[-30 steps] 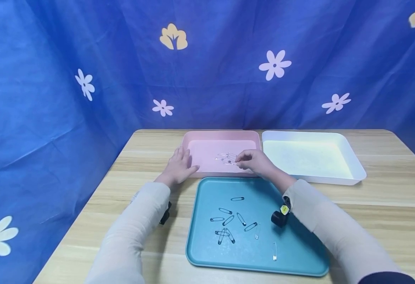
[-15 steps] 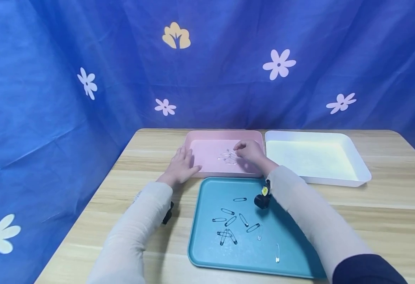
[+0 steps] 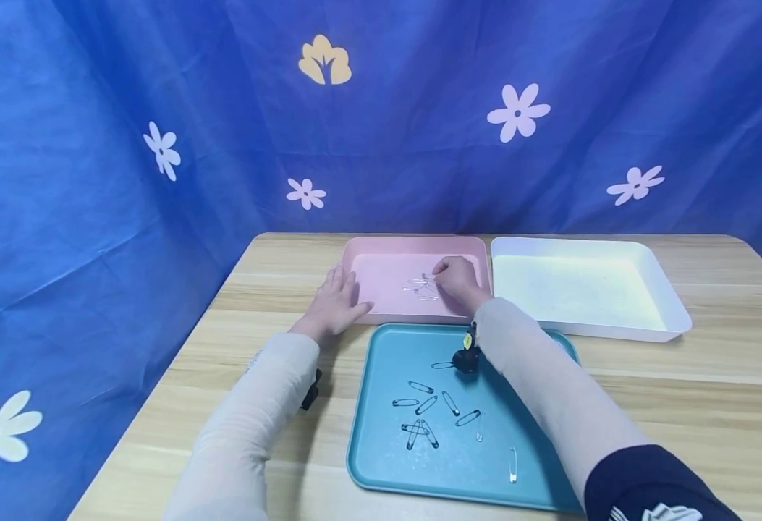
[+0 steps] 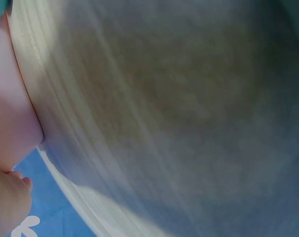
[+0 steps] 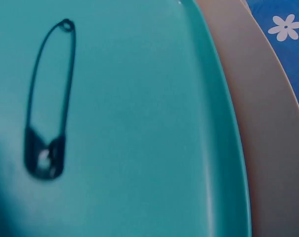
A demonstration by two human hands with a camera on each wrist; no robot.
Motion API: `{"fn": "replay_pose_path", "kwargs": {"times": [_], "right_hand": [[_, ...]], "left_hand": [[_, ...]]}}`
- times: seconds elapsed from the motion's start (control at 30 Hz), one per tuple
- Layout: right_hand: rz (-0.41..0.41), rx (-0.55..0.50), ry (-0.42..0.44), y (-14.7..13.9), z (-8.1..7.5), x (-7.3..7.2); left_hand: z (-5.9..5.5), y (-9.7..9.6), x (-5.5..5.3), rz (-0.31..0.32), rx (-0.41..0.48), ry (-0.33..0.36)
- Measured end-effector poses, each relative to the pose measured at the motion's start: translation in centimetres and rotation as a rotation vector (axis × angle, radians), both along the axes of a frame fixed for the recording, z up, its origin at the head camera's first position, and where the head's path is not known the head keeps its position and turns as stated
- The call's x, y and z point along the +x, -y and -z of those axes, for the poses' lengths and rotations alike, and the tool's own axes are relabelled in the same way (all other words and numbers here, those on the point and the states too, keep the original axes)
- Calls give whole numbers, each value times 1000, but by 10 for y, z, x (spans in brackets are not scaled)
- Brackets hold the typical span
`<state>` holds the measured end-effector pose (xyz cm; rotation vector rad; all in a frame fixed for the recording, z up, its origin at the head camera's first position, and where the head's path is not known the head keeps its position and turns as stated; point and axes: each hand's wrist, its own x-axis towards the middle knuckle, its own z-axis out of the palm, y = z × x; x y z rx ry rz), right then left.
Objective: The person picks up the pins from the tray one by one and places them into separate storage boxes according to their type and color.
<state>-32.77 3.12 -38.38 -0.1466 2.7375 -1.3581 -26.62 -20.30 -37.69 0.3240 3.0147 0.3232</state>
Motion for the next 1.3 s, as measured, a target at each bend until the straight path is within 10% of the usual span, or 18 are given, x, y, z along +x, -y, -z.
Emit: {"fn": "replay_pose_path", "kwargs": {"times": [0.47, 1.3], "right_hand": [[142, -23, 100, 8, -4, -3], [35, -185, 155, -16, -12, 25]], "left_hand": [[-1, -2, 1, 0, 0, 6], [-1, 0, 1, -2, 12, 10]]}}
